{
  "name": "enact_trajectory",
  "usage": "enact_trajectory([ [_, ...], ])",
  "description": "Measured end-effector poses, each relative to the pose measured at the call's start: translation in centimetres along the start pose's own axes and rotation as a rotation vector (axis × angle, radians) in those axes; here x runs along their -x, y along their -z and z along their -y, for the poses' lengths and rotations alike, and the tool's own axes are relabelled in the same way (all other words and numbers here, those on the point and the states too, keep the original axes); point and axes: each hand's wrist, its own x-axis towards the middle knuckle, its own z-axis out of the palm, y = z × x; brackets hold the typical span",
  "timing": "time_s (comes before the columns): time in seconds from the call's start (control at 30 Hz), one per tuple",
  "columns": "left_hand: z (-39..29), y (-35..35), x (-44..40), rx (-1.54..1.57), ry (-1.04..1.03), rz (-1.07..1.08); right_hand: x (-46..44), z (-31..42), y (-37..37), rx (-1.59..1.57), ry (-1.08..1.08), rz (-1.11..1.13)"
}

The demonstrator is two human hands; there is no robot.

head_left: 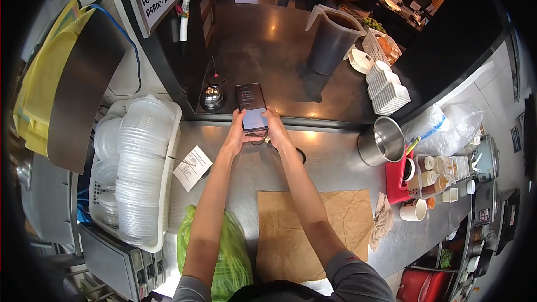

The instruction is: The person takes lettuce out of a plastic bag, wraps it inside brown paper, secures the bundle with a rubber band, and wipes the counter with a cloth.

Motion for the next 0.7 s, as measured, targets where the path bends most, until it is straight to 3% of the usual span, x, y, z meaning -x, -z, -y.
enact_trajectory([
  [0.43,1.7,0.4,-0.5,0.072,-0.075,-0.016,1.0,0.4,0.2,0.023,-0.002,0.105],
  [0.7,2.1,0.0,-0.7,0.054,-0.131,-0.083,0.7,-0.6,1.4,-0.165,0.060,0.193],
])
